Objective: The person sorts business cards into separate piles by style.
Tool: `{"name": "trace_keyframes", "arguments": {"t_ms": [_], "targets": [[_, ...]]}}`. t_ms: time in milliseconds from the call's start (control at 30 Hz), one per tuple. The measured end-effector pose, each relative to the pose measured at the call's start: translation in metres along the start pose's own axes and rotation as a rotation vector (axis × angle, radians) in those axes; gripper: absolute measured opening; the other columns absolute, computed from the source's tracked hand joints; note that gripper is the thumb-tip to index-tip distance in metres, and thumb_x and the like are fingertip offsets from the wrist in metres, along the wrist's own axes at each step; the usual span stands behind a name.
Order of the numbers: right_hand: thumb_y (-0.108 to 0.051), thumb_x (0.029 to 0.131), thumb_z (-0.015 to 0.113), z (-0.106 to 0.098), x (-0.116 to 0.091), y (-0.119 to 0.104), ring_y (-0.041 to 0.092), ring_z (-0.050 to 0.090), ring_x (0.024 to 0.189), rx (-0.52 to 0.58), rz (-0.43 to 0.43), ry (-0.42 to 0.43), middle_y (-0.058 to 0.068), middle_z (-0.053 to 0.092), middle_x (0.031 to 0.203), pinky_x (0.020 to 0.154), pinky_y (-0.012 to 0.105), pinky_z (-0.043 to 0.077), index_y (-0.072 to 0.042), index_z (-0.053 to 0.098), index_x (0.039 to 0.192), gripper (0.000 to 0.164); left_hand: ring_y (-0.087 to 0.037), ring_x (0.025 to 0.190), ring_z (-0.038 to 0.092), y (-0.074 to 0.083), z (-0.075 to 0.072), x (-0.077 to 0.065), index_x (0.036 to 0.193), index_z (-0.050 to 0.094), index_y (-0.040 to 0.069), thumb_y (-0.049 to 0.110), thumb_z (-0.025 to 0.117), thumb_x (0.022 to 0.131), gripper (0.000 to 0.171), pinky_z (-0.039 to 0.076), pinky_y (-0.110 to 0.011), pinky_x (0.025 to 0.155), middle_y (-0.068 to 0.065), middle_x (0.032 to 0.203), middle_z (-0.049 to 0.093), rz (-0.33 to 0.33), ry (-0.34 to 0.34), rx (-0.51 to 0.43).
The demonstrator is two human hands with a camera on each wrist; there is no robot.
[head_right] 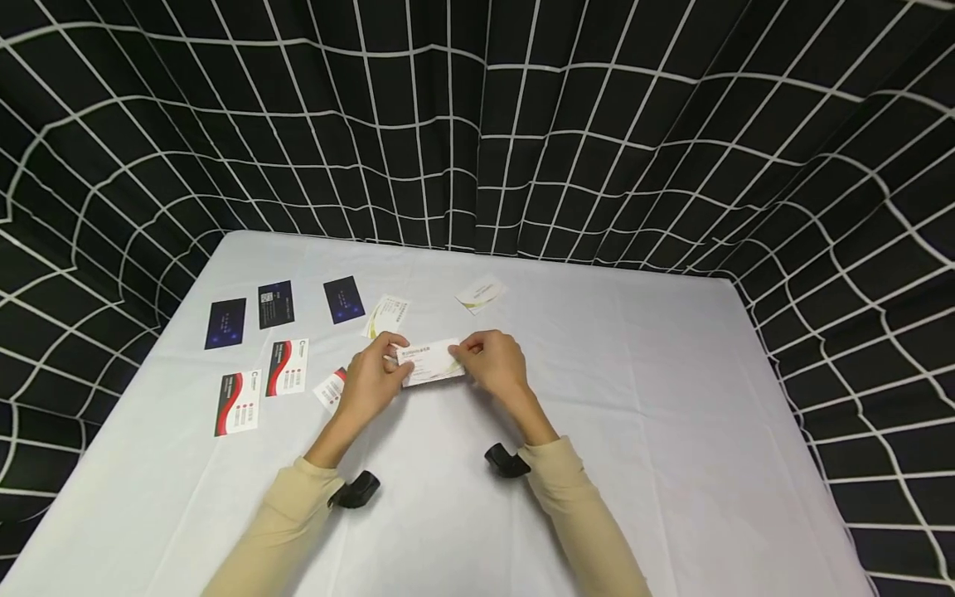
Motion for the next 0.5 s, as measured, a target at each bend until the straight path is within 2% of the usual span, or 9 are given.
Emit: {"name": "trace_keyframes", "arguments": {"t_ms": [100, 333, 500], "targets": [[-0.029, 0.092, 0.069, 0.001, -0.001, 0.013, 0.014, 0.052, 0.052, 0.004, 0.061, -0.014, 0.005, 0.069, 0.069, 0.047, 0.025, 0.039, -0.003, 0.075, 0.087, 0.028, -0.013, 0.062, 0.061, -0.002, 0.005, 0.012, 0.115, 0.062, -0.004, -0.002, 0.071, 0.083, 0.034, 0.047, -0.024, 0.053, -0.014, 0.087, 0.067, -0.026, -0.004, -0.009], [-0.033, 0.093, 0.065, 0.014, 0.001, 0.036, 0.012, 0.051, 0.056, -0.044, 0.136, -0.042, 0.002, 0.067, 0.07, 0.049, 0.022, 0.038, -0.004, 0.075, 0.088, 0.031, -0.017, 0.06, 0.047, -0.008, 0.025, 0.025, 0.114, 0.065, -0.005, 0.001, 0.074, 0.081, 0.034, 0.04, -0.029, 0.056, -0.009, 0.075, 0.057, -0.039, -0.034, 0.137], [-0.031, 0.093, 0.066, 0.013, 0.002, 0.038, 0.01, 0.045, 0.051, -0.07, 0.148, -0.009, -0.001, 0.059, 0.062, 0.044, 0.021, 0.034, -0.005, 0.075, 0.083, 0.029, -0.026, 0.074, 0.059, -0.003, 0.03, 0.029, 0.115, 0.066, -0.003, 0.002, 0.074, 0.082, 0.035, 0.049, -0.038, 0.064, -0.014, 0.086, 0.064, -0.048, -0.024, 0.231]]}}
Point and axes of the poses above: each hand's wrist, its own x-axis towards the middle knuckle, its own z-axis out of the palm, y = z × x, the point moved 10 cm from there along x, towards the middle knuckle
